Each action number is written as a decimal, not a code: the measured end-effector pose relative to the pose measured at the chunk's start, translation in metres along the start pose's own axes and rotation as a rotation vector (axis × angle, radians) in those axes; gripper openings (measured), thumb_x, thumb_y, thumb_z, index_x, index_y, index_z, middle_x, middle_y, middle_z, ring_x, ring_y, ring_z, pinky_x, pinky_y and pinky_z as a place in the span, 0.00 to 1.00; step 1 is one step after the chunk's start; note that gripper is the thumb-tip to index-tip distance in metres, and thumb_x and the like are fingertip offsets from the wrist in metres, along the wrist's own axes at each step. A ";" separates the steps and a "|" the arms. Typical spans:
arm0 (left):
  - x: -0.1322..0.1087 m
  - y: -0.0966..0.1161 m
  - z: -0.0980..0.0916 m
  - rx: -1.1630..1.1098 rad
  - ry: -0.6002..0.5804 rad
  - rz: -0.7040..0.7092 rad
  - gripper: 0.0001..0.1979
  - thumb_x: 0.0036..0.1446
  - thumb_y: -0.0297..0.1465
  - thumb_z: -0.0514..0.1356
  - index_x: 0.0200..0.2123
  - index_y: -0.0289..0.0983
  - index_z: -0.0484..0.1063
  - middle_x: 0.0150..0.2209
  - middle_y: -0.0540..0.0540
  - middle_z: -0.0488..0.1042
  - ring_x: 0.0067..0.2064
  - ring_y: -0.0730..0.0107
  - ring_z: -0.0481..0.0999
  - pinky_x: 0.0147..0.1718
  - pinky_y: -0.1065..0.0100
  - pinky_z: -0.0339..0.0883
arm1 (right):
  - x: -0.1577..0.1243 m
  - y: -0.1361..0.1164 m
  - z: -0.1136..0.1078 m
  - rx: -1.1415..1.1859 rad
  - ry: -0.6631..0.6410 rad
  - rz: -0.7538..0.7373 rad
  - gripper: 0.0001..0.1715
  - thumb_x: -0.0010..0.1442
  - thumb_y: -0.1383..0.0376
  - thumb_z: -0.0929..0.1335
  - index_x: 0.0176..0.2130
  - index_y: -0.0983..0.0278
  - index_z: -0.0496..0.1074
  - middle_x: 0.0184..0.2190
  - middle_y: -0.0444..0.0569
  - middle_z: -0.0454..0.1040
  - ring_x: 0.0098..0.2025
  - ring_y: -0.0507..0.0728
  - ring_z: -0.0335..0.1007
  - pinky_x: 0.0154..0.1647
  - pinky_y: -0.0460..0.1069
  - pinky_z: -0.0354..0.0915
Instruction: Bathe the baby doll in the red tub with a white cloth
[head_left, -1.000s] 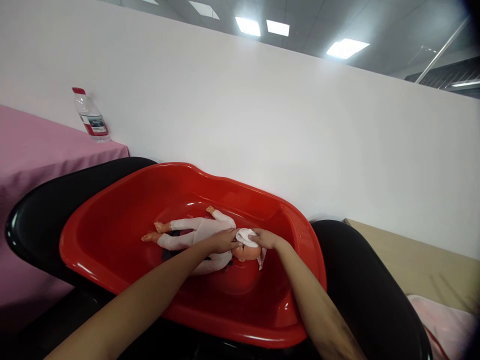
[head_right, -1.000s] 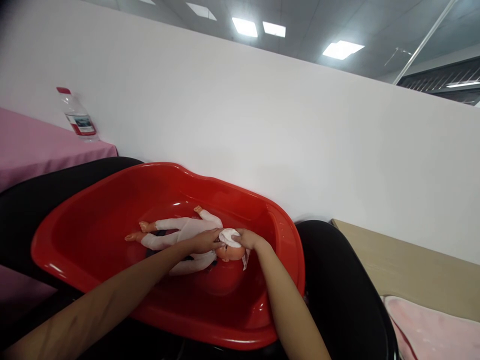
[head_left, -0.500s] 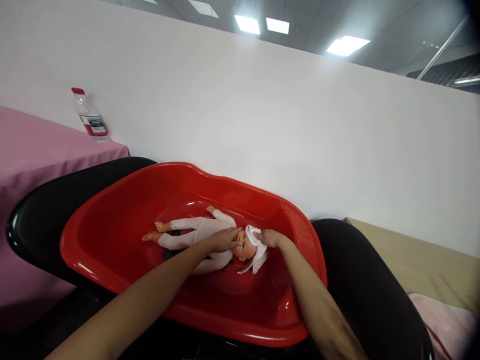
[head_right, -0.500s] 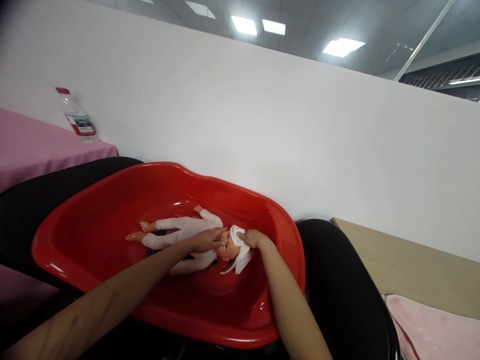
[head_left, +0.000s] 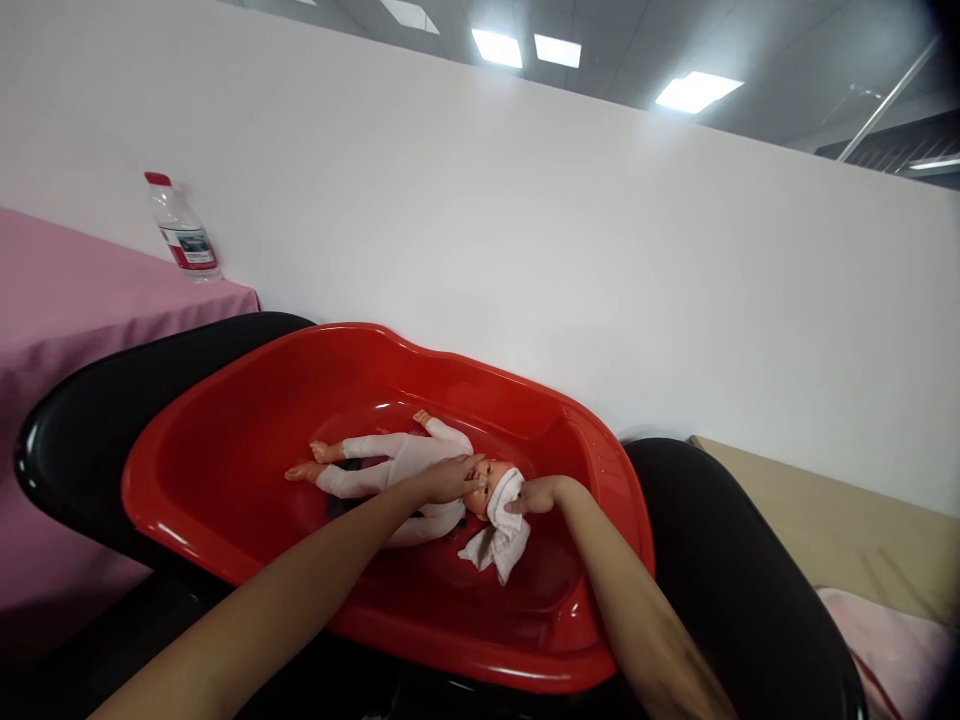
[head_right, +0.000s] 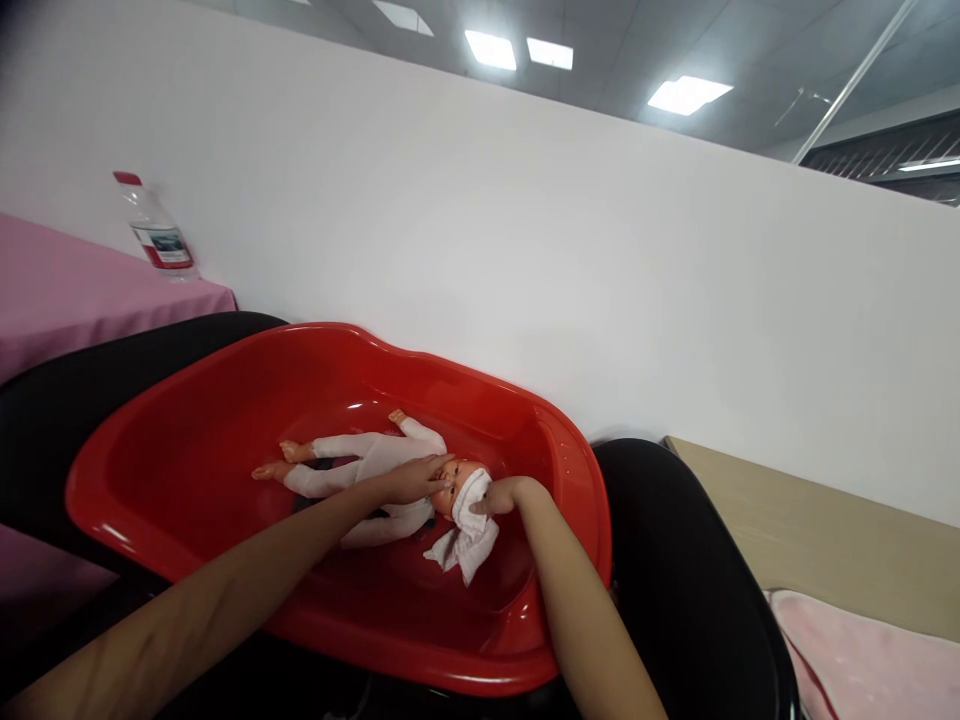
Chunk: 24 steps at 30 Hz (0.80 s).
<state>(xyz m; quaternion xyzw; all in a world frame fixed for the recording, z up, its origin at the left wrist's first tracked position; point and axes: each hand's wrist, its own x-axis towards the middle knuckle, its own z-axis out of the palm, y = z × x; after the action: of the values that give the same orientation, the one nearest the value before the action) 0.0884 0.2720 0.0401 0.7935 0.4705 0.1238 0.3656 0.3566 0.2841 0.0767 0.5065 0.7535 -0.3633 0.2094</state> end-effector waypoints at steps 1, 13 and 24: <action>0.002 -0.002 0.001 0.002 0.001 0.005 0.36 0.73 0.45 0.62 0.81 0.44 0.74 0.77 0.39 0.78 0.77 0.41 0.75 0.73 0.59 0.66 | 0.001 -0.002 0.001 -0.050 -0.020 0.029 0.50 0.68 0.32 0.79 0.65 0.69 0.87 0.67 0.66 0.86 0.71 0.75 0.83 0.79 0.62 0.72; 0.007 -0.011 0.004 -0.001 -0.015 0.029 0.39 0.73 0.48 0.61 0.82 0.42 0.71 0.77 0.35 0.77 0.76 0.36 0.73 0.72 0.53 0.65 | -0.007 -0.013 0.004 0.027 -0.031 -0.066 0.25 0.68 0.46 0.82 0.49 0.64 0.92 0.55 0.56 0.91 0.62 0.69 0.86 0.72 0.56 0.74; 0.016 -0.023 0.012 0.027 0.003 0.015 0.44 0.72 0.48 0.61 0.84 0.35 0.66 0.78 0.25 0.74 0.77 0.31 0.73 0.74 0.49 0.66 | -0.010 -0.020 0.004 0.426 -0.100 -0.172 0.20 0.81 0.56 0.75 0.63 0.62 0.89 0.68 0.56 0.86 0.63 0.60 0.88 0.62 0.49 0.77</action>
<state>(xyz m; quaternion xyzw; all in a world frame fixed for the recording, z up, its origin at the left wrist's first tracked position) 0.0882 0.2863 0.0137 0.8017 0.4667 0.1212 0.3532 0.3424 0.2703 0.0876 0.4548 0.6887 -0.5552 0.1030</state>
